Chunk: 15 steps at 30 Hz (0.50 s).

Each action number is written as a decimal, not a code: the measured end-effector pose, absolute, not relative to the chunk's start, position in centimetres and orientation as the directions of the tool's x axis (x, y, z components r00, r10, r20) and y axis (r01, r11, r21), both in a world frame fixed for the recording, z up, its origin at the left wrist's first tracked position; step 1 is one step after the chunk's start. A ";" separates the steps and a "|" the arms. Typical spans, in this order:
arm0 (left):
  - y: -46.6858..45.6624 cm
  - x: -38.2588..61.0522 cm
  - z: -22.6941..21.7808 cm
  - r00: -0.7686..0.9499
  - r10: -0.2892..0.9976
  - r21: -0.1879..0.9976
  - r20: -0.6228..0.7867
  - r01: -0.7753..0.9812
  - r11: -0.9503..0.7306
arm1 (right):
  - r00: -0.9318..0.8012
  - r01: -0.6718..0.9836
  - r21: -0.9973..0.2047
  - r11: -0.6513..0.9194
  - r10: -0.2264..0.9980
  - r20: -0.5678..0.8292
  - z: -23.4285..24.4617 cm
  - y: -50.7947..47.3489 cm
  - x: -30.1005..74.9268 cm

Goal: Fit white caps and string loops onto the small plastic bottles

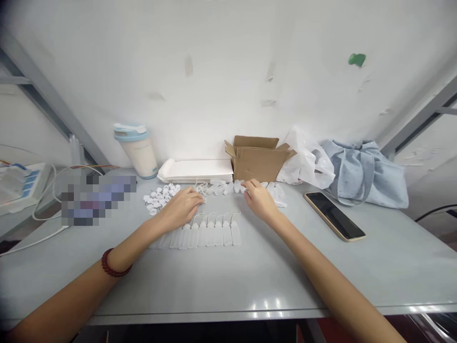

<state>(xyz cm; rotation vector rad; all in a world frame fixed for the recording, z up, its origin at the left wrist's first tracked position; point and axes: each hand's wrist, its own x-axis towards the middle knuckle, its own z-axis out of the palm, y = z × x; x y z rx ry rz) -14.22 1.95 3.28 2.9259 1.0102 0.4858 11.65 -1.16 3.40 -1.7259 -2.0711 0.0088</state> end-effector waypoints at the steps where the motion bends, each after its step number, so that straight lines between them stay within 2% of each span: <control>1: 2.0 -14.2 3.3 0.746 0.601 0.110 0.286 0.597 -0.794 | -0.167 0.949 -0.210 0.235 0.940 0.297 3.5 -0.5 11.7; 4: 2.1 -14.4 3.2 0.729 0.595 0.152 0.339 0.582 -0.799 | -0.253 0.960 -0.073 0.272 0.947 0.198 4.3 1.5 11.6; 8: 2.1 -14.6 3.3 0.609 0.620 0.285 0.495 0.560 -0.778 | -0.237 0.961 -0.095 0.260 0.950 0.202 6.9 1.7 10.0; 10: 2.1 -14.7 3.5 0.542 0.635 0.323 0.551 0.564 -0.761 | -0.240 0.948 -0.149 0.280 0.941 0.239 8.6 -0.8 8.3; 11: 2.1 -14.7 3.5 0.512 0.640 0.332 0.573 0.570 -0.752 | -0.262 0.924 -0.207 0.322 0.926 0.273 9.3 -2.8 7.3; 13: 2.2 -14.7 3.5 0.460 0.650 0.346 0.605 0.583 -0.735 | -0.293 0.707 -0.532 0.467 0.877 0.381 9.8 -8.1 5.5; 15: 2.3 -14.6 3.4 0.431 0.644 0.347 0.631 0.586 -0.732 | -0.385 0.473 -0.633 0.612 0.790 0.477 8.6 -13.9 4.4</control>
